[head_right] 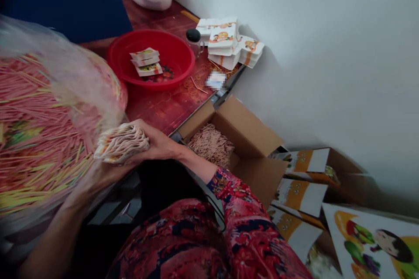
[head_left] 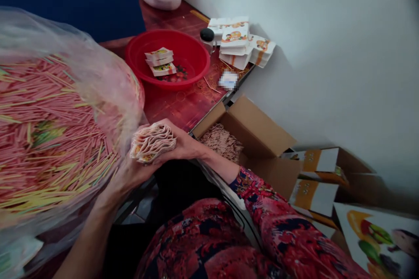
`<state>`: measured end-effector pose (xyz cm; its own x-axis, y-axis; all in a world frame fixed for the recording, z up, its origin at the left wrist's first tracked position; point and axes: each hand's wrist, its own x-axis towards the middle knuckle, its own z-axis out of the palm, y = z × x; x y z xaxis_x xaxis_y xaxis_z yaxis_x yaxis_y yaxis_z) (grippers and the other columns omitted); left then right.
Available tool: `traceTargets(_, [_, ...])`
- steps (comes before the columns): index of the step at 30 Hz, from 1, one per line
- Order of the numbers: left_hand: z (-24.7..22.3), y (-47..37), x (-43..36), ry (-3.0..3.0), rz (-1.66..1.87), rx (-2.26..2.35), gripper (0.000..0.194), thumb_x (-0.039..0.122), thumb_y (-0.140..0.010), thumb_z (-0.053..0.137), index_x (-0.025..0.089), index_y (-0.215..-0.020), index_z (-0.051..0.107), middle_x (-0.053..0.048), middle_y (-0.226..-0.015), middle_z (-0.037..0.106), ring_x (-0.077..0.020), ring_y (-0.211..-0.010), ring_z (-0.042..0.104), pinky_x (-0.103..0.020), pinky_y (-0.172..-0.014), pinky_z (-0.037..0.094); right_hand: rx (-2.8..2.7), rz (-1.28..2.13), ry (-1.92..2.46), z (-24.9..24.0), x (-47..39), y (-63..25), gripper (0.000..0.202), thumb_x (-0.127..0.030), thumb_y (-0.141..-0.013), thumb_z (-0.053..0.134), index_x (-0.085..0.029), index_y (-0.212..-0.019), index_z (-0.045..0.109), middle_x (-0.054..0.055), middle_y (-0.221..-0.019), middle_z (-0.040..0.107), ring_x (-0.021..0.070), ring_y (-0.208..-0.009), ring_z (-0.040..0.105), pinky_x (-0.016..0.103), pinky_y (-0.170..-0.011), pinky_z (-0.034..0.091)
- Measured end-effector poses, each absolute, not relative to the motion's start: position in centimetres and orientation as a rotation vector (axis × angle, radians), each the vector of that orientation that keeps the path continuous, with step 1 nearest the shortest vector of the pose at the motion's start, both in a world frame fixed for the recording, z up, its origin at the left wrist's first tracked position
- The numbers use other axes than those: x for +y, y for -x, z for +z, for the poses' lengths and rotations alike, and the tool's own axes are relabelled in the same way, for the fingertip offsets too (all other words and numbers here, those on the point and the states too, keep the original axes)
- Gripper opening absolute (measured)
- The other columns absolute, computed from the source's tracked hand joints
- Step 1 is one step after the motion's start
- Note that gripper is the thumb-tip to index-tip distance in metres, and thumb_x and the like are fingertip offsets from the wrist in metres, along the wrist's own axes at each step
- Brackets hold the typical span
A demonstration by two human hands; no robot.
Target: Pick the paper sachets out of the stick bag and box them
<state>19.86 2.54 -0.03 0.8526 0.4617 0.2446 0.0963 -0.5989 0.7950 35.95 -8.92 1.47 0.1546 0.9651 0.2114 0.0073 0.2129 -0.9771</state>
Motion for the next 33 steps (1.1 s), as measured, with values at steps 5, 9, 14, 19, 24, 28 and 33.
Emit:
traceTargets(5, [-0.4, -25.2, -1.5, -2.107, 0.562, 0.302, 0.047, 0.046, -0.084, 0.069, 0.020, -0.121, 0.057, -0.012, -0.124, 0.067, -0.0298, -0.123, 0.061, -0.053, -0.111, 0.048, -1.455, 0.505, 1.472, 4.3, -13.3, -41.4, 0.074, -0.053, -0.061, 0.091, -0.020, -0.117, 0.056, 0.008, -0.121, 0.051, 0.0273, -0.119, 0.045, 0.047, -0.111, 0.040])
traceTargets(9, [0.1, -29.3, -4.5, -2.019, 0.497, 0.213, 0.067, 0.043, -0.083, 0.072, 0.016, -0.137, 0.044, -0.016, -0.136, 0.061, -0.0291, -0.125, 0.061, -0.047, -0.106, 0.051, -1.553, 0.472, 1.574, 7.8, -17.4, -45.9, 0.081, -0.053, -0.063, 0.089, -0.020, -0.128, 0.053, 0.007, -0.123, 0.050, 0.0287, -0.122, 0.046, 0.050, -0.110, 0.039])
traceTargets(14, [0.4, -33.2, -7.3, -2.041, 0.376, 0.083, 0.069, 0.030, -0.080, 0.074, 0.018, -0.139, 0.039, -0.014, -0.131, 0.064, -0.0279, -0.116, 0.066, -0.043, -0.098, 0.055, -1.659, 0.475, 1.719, 10.2, -21.1, -48.0, 0.083, -0.040, -0.065, 0.088, -0.029, -0.138, 0.049, 0.004, -0.133, 0.051, 0.0303, -0.128, 0.047, 0.048, -0.111, 0.039])
traceTargets(19, [-0.9, -35.9, -10.0, -2.040, 0.212, 0.112, 0.062, 0.025, -0.078, 0.072, 0.018, -0.129, 0.038, -0.012, -0.117, 0.068, -0.0270, -0.104, 0.070, -0.041, -0.088, 0.057, -1.602, 0.515, 2.073, 7.9, -24.1, -47.8, 0.056, -0.023, -0.078, 0.074, -0.025, -0.130, 0.052, 0.003, -0.116, 0.061, 0.0238, -0.103, 0.058, 0.037, -0.092, 0.047])
traceTargets(24, [-3.2, -38.7, -12.7, -1.900, 0.157, 0.062, 0.075, 0.026, -0.075, 0.074, 0.017, -0.133, 0.028, -0.016, -0.119, 0.067, -0.0268, -0.106, 0.069, -0.044, -0.092, 0.054, -1.528, 0.464, 2.162, 5.5, -27.5, -48.9, 0.028, -0.021, -0.084, 0.066, -0.021, -0.110, 0.057, 0.004, -0.103, 0.062, 0.0191, -0.089, 0.057, 0.030, -0.079, 0.042])
traceTargets(28, [-5.1, -40.2, -13.8, -1.928, -0.060, 0.021, 0.097, 0.026, -0.064, 0.084, 0.015, -0.142, 0.027, -0.023, -0.130, 0.063, -0.0337, -0.115, 0.067, -0.052, -0.100, 0.051, -1.465, 0.539, 2.092, 3.2, -30.6, -50.6, 0.032, -0.022, -0.083, 0.067, -0.021, -0.112, 0.054, 0.000, -0.099, 0.064, 0.0161, -0.085, 0.058, 0.027, -0.076, 0.041])
traceTargets(33, [-5.7, -39.3, -13.3, -2.091, -0.145, 0.033, 0.087, 0.023, -0.068, 0.081, 0.014, -0.144, 0.039, -0.025, -0.139, 0.055, -0.0356, -0.120, 0.064, -0.058, -0.105, 0.049, -1.512, 0.768, 2.561, -2.0, -35.6, -52.0, 0.032, -0.025, -0.084, 0.069, -0.021, -0.113, 0.056, 0.005, -0.110, 0.065, 0.0196, -0.095, 0.060, 0.027, -0.076, 0.041])
